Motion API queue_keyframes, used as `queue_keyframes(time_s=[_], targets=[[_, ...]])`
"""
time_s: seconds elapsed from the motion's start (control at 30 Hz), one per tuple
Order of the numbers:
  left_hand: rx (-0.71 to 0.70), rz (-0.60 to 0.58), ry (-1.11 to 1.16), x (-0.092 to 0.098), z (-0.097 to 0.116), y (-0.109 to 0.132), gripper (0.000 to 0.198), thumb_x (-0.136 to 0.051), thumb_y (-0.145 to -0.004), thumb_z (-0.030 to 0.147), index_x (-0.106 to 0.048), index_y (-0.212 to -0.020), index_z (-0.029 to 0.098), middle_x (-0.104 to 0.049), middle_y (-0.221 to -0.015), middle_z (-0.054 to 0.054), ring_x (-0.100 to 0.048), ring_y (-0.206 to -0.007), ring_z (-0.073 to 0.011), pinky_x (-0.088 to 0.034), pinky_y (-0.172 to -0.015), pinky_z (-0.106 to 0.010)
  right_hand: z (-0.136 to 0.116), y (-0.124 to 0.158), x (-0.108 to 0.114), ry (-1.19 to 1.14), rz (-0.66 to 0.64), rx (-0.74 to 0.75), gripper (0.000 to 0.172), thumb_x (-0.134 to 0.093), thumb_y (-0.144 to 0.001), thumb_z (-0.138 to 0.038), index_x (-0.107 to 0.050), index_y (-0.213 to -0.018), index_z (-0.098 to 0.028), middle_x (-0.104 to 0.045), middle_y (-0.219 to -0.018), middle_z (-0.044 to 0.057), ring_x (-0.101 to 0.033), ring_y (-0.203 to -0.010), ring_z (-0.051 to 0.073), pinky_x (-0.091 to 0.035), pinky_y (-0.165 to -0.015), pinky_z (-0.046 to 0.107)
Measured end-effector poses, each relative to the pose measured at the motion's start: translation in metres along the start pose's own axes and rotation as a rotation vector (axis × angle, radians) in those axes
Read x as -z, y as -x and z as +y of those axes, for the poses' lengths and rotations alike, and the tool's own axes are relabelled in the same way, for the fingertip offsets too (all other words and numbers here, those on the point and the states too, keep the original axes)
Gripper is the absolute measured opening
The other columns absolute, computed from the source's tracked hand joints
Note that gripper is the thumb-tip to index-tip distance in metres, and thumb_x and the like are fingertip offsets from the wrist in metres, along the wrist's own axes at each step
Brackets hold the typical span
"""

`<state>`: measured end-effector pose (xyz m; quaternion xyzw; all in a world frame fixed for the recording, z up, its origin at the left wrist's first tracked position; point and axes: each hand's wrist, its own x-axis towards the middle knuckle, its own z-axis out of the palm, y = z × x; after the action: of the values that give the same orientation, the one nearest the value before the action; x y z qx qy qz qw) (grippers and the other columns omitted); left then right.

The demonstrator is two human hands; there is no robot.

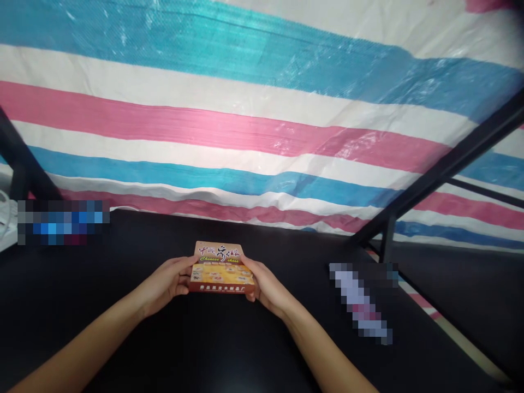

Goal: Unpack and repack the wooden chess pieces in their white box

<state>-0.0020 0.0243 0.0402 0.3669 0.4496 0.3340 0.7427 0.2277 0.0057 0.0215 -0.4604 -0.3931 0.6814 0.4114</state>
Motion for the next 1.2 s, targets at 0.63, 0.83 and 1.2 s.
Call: queue_keyframes(time_s=[0.63,0.83,1.2], targets=[[-0.966,0.046,-0.961,0.018,0.004,0.007,0.02,-0.056,-0.086,0.029,-0.068,-0.101,0.024,-0.063,-0.123,-0.008,-0.049,-0.126,-0.0274,-0.04,-0.106,-0.044,-0.008,0.007,0.018,0.856,0.185,1.014,0.029,-0.059,-0.081,-0.017,-0.065,-0.108,-0.026,-0.063,-0.115,0.009,-0.059,-0.11,0.024,-0.047,-0.094,0.04],[-1.148,0.006,-1.079,0.027,0.0,0.008,0.021,-0.053,-0.088,0.022,-0.071,-0.1,0.023,-0.064,-0.122,-0.01,-0.045,-0.129,-0.0273,-0.041,-0.104,-0.046,-0.004,0.012,0.014,0.904,0.291,1.175,0.025,-0.054,-0.086,-0.018,-0.066,-0.106,-0.026,-0.064,-0.114,0.01,-0.057,-0.116,0.026,-0.05,-0.094,0.045],[-0.748,0.214,-0.659,0.007,0.006,0.012,0.038,-0.067,-0.076,0.042,-0.067,-0.11,0.024,-0.07,-0.11,-0.007,-0.062,-0.105,-0.0286,-0.049,-0.093,-0.038,-0.014,0.016,0.009,0.7,0.246,0.821,0.034,-0.066,-0.079,-0.034,-0.063,-0.111,-0.024,-0.07,-0.092,0.005,-0.065,-0.081,0.022,-0.053,-0.077,0.037]])
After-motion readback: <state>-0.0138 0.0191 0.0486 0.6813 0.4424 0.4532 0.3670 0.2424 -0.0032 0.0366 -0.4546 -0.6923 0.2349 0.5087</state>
